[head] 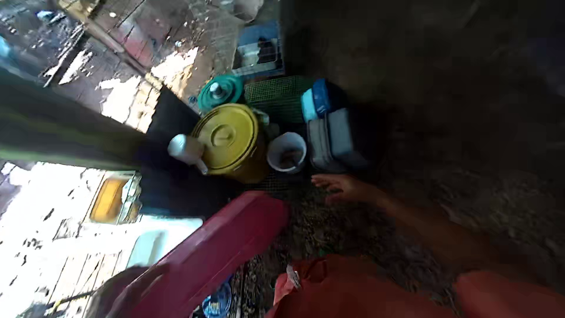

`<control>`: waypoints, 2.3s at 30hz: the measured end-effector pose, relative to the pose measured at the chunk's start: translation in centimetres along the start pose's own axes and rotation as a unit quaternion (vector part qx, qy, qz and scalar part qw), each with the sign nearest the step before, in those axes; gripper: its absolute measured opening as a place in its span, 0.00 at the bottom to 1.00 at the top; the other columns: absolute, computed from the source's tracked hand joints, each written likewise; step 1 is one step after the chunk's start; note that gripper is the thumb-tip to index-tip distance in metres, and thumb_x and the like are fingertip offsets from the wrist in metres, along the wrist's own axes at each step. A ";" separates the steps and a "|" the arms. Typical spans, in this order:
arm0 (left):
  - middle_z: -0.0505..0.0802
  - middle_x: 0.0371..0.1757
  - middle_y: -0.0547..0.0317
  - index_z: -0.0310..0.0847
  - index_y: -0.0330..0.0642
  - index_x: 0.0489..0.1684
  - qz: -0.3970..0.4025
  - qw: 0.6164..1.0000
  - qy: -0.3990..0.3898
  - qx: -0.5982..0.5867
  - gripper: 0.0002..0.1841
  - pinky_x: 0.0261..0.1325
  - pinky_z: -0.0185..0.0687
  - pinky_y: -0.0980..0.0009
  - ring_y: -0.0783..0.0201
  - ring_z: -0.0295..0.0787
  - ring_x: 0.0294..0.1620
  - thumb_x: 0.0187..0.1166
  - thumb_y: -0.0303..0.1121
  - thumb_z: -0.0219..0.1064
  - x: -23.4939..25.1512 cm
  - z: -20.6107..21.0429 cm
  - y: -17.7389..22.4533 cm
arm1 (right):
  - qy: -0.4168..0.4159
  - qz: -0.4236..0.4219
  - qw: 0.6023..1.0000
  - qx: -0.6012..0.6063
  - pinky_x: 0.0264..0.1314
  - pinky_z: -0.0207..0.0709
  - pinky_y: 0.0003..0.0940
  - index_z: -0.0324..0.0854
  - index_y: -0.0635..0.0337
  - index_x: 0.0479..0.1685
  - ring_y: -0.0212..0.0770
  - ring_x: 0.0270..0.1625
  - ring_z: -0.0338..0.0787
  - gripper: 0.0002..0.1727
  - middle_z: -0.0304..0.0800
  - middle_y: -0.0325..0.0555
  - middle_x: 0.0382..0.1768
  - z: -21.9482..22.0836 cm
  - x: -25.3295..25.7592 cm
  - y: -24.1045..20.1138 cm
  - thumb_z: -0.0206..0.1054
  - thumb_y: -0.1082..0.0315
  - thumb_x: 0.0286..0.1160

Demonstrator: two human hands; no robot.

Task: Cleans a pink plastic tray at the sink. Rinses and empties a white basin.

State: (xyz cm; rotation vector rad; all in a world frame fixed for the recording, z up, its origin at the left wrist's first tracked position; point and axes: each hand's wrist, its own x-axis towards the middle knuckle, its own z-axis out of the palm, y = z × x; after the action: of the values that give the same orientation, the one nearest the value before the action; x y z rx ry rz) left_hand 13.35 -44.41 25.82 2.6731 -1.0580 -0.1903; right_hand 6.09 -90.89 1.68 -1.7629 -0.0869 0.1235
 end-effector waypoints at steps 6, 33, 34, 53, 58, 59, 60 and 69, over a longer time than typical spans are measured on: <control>0.85 0.67 0.34 0.84 0.48 0.69 0.288 0.945 -0.082 -0.132 0.44 0.68 0.78 0.35 0.33 0.80 0.70 0.36 0.39 0.87 22.3 13.1 8.5 | 0.061 -0.150 0.962 -0.221 0.94 0.54 0.51 0.56 0.69 0.91 0.57 0.92 0.60 0.73 0.63 0.63 0.89 -6.0 -8.6 -6.8 0.73 0.21 0.47; 0.66 0.87 0.30 0.70 0.46 0.85 -0.169 0.875 -0.397 -0.221 0.36 0.83 0.65 0.42 0.32 0.64 0.84 0.74 0.38 0.76 49.0 52.7 7.3 | 0.508 0.351 0.722 -0.314 0.88 0.55 0.65 0.64 0.66 0.87 0.76 0.85 0.64 0.52 0.65 0.79 0.81 -43.2 6.2 34.4 0.82 0.53 0.60; 0.67 0.86 0.30 0.71 0.45 0.84 -0.208 0.867 -0.394 -0.223 0.35 0.83 0.65 0.42 0.32 0.65 0.84 0.74 0.39 0.76 48.5 53.6 5.7 | 0.503 0.358 0.721 -0.315 0.89 0.53 0.65 0.62 0.64 0.88 0.76 0.86 0.62 0.52 0.63 0.79 0.82 -44.5 8.0 36.6 0.82 0.52 0.61; 0.69 0.84 0.27 0.74 0.38 0.79 -0.543 0.725 -0.292 -0.308 0.29 0.81 0.68 0.44 0.35 0.69 0.83 0.76 0.29 0.73 41.0 62.8 5.5 | 0.389 0.420 0.764 -0.296 0.89 0.61 0.49 0.63 0.65 0.88 0.68 0.88 0.63 0.43 0.57 0.76 0.86 -45.3 23.2 55.8 0.76 0.58 0.73; 0.70 0.83 0.26 0.51 0.35 0.92 -0.615 0.645 -0.136 -0.432 0.37 0.74 0.74 0.40 0.34 0.73 0.79 0.84 0.31 0.66 43.3 63.9 4.7 | 0.417 0.389 0.771 -0.284 0.86 0.64 0.51 0.66 0.65 0.86 0.71 0.85 0.65 0.46 0.60 0.79 0.83 -45.8 22.5 56.4 0.79 0.53 0.69; 0.70 0.83 0.25 0.43 0.39 0.94 -0.645 0.604 -0.081 -0.460 0.38 0.71 0.74 0.38 0.34 0.74 0.78 0.88 0.34 0.61 44.2 63.8 4.2 | 0.423 0.393 0.768 -0.278 0.87 0.64 0.50 0.64 0.65 0.87 0.70 0.86 0.64 0.47 0.58 0.78 0.85 -45.9 22.2 56.3 0.79 0.51 0.69; 0.69 0.83 0.25 0.38 0.42 0.95 -0.668 0.570 -0.031 -0.477 0.37 0.70 0.75 0.39 0.34 0.74 0.76 0.91 0.38 0.56 45.2 63.7 3.2 | 0.428 0.396 0.766 -0.271 0.88 0.63 0.49 0.61 0.66 0.89 0.69 0.87 0.63 0.49 0.56 0.77 0.86 -46.0 21.9 56.3 0.78 0.50 0.70; 0.83 0.67 0.33 0.59 0.35 0.85 -0.680 0.490 0.157 -0.522 0.25 0.56 0.85 0.55 0.50 0.86 0.56 0.92 0.33 0.54 51.9 65.6 -7.4 | 0.223 0.113 0.942 -0.224 0.75 0.78 0.47 0.70 0.84 0.73 0.65 0.71 0.84 0.28 0.78 0.81 0.70 -38.5 28.2 43.2 0.63 0.69 0.80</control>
State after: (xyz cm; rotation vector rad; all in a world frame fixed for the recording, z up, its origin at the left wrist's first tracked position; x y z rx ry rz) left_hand 41.79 -87.37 -40.44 1.5130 1.1830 -0.3914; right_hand 38.66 -133.11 -34.27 -2.2095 0.4513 -0.1457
